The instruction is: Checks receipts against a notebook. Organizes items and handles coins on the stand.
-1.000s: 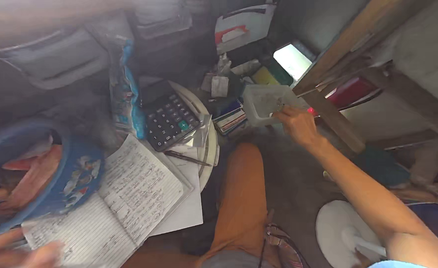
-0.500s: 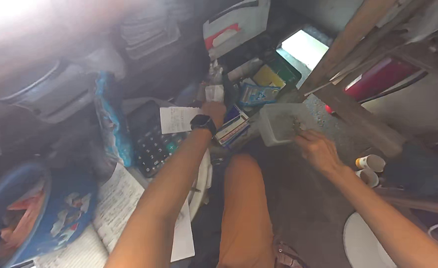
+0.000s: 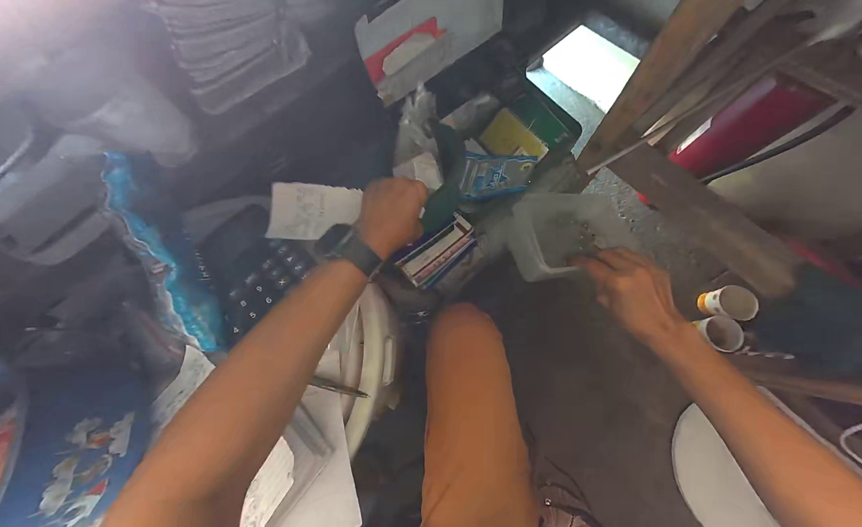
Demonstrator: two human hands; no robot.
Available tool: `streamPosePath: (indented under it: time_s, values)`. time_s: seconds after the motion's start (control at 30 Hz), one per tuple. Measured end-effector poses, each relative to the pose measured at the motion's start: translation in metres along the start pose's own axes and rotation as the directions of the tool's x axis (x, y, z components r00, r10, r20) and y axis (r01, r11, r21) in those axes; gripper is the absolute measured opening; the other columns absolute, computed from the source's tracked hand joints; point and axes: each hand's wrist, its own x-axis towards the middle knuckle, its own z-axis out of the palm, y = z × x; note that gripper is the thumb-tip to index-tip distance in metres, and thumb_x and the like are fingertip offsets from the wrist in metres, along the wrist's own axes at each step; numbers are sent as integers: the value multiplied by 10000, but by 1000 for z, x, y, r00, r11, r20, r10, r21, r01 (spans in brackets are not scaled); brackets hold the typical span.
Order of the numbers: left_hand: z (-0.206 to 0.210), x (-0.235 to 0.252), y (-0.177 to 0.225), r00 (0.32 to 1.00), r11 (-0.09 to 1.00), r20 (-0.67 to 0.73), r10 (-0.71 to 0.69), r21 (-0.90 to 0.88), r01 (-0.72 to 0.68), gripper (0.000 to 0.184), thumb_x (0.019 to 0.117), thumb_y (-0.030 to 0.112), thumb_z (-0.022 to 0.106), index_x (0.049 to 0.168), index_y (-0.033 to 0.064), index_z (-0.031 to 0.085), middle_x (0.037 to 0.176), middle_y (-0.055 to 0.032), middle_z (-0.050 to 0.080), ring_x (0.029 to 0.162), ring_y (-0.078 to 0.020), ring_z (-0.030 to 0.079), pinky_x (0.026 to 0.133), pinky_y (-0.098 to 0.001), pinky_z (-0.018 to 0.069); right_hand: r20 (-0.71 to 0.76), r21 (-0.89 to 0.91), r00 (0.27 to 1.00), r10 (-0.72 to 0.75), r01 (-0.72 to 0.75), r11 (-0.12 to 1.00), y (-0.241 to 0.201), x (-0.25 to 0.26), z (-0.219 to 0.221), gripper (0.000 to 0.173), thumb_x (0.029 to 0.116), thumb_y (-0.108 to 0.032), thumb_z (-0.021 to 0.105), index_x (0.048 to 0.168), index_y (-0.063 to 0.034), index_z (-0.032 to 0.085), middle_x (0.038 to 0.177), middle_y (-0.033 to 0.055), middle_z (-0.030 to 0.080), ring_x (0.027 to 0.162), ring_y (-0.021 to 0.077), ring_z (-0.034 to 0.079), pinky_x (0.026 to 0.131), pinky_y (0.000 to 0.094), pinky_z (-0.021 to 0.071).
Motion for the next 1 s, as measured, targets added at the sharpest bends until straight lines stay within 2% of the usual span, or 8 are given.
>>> streamPosePath:
  time_s: [0.27,0.37,0.43,0.6,0.73,0.87,0.93,1.0]
  values:
    - [36,6,0,985,986,36,-167,-6,168,273,893,38,709,1128,-91,657,1137,-319,650,1107,-514,619,894,-661,481,-24,-106,993,-117,114,988,35,129,13,266,956,104,525,1114,31,726,1031,288,697,991,506,674,815,615,534]
    - [47,6,7,976,979,81,-202,35,199,204,920,15,675,1101,-79,673,1127,-306,664,1106,-503,626,903,-644,478,63,-132,992,-108,116,984,41,178,38,278,967,104,508,1144,43,713,1111,294,691,1091,499,652,914,612,509]
    - [40,5,6,974,980,111,-199,25,198,278,944,136,710,1112,-83,673,1128,-312,659,1115,-503,617,936,-649,455,180,-137,980,-85,110,984,39,197,53,291,964,114,510,1174,53,702,1172,301,672,1160,503,619,970,615,481]
    - [11,-27,-11,990,989,-104,-94,-121,81,475,927,352,760,1158,-55,674,1026,-307,677,987,-516,654,849,-681,483,315,-123,938,-144,191,974,35,204,89,244,955,123,536,1121,72,706,1156,295,676,1163,496,615,996,618,465]
    - [2,-65,-26,958,974,-288,11,-215,-76,404,917,314,777,1166,3,714,1022,-216,734,921,-451,700,800,-673,513,326,-113,928,-181,229,967,34,208,83,149,955,60,579,1014,74,716,1015,296,701,996,510,676,823,642,525]
    - [2,-90,-41,942,927,-335,27,-345,-149,387,911,323,763,1188,57,723,1011,-116,760,912,-346,724,804,-627,536,530,19,843,-94,99,995,43,233,61,167,916,-39,707,1068,-18,773,1056,294,708,1042,531,656,886,727,477]
    - [4,-101,-49,922,917,-385,35,-355,-183,420,908,395,716,1189,83,728,1005,-64,762,921,-276,723,812,-565,547,598,4,797,-86,104,995,42,242,50,204,946,1,653,1102,-41,777,1090,278,710,1081,516,648,940,706,470]
    - [9,-110,-57,902,921,-431,36,-336,-197,474,917,494,663,1194,115,730,1019,-16,763,954,-206,719,851,-502,554,562,-87,820,-110,190,978,34,242,41,245,966,48,579,1153,1,730,1093,296,690,1067,522,646,909,672,487]
